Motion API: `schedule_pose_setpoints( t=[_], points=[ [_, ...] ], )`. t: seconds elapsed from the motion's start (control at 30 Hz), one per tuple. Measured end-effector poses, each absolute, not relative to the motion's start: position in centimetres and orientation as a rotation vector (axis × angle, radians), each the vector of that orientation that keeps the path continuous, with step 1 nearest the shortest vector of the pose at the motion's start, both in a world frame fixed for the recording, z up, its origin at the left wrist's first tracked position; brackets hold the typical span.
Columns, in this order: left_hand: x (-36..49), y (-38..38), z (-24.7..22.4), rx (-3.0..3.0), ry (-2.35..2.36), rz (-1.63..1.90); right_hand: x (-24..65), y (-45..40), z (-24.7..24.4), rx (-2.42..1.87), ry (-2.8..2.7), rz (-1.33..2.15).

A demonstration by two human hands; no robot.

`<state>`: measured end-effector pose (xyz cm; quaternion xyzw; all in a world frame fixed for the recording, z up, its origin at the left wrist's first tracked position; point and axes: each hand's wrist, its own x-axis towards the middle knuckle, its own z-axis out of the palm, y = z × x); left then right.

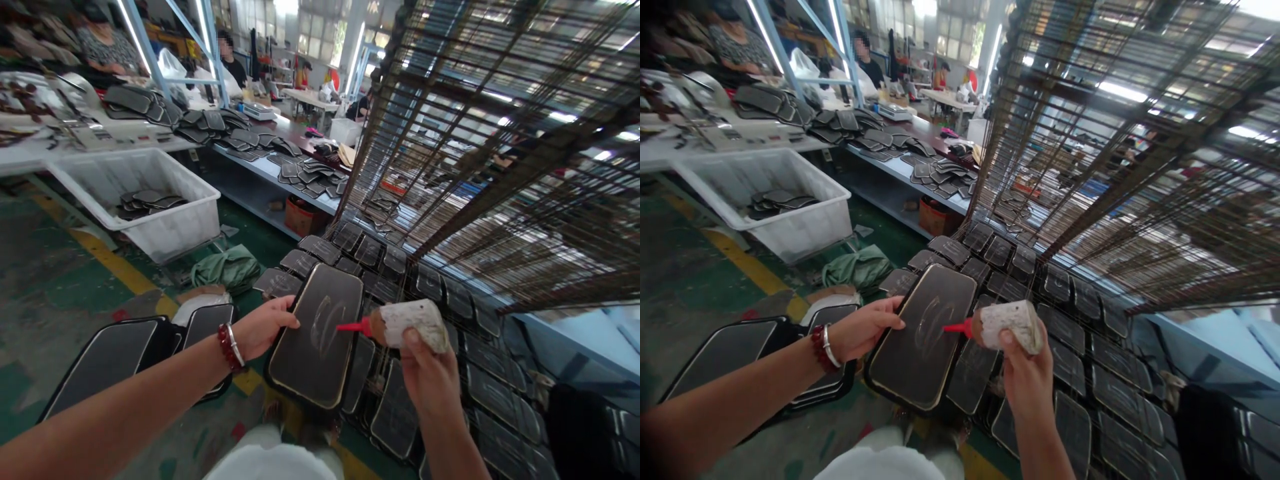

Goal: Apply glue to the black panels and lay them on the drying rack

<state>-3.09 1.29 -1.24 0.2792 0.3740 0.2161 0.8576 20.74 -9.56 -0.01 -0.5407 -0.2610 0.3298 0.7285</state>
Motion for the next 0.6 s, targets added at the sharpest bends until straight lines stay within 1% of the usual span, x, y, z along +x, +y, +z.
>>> schedule_pose_setpoints(
  t=[0.07, 0.1, 0.2, 0.27, 0.3, 0.37, 0.43, 0.5, 0.6],
  points=[
    [-2.7, 1.6, -1.5, 0.570, 0.794, 0.422, 21.0, -9.3, -0.3, -1.164, -0.575, 0.633],
    [-2.4, 1.8, -1.7, 0.565, 0.803, 0.407, 21.1, -9.3, -0.7, -1.156, -0.577, 0.664],
    [-0.9, 2.5, -2.9, 0.568, 0.840, 0.392, 21.4, -9.8, -2.0, -1.165, -0.472, 0.984],
    [0.3, 3.3, -4.5, 0.576, 0.849, 0.396, 22.6, -9.9, -2.9, -1.116, -0.216, 1.147],
    [1.0, 3.8, -5.4, 0.581, 0.848, 0.396, 23.6, -9.8, -3.3, -1.054, -0.068, 1.160],
    [2.6, 5.2, -7.7, 0.599, 0.850, 0.399, 26.4, -9.8, -4.0, -0.904, 0.171, 1.078],
    [4.5, 6.9, -10.1, 0.627, 0.872, 0.416, 30.1, -10.2, -4.8, -0.830, 0.282, 0.948],
    [7.0, 9.2, -12.5, 0.664, 0.922, 0.446, 33.9, -11.2, -6.1, -0.890, 0.322, 0.835],
    [11.7, 13.5, -15.7, 0.725, 0.998, 0.493, 39.0, -13.7, -9.1, -1.114, 0.363, 0.703]
  ],
)
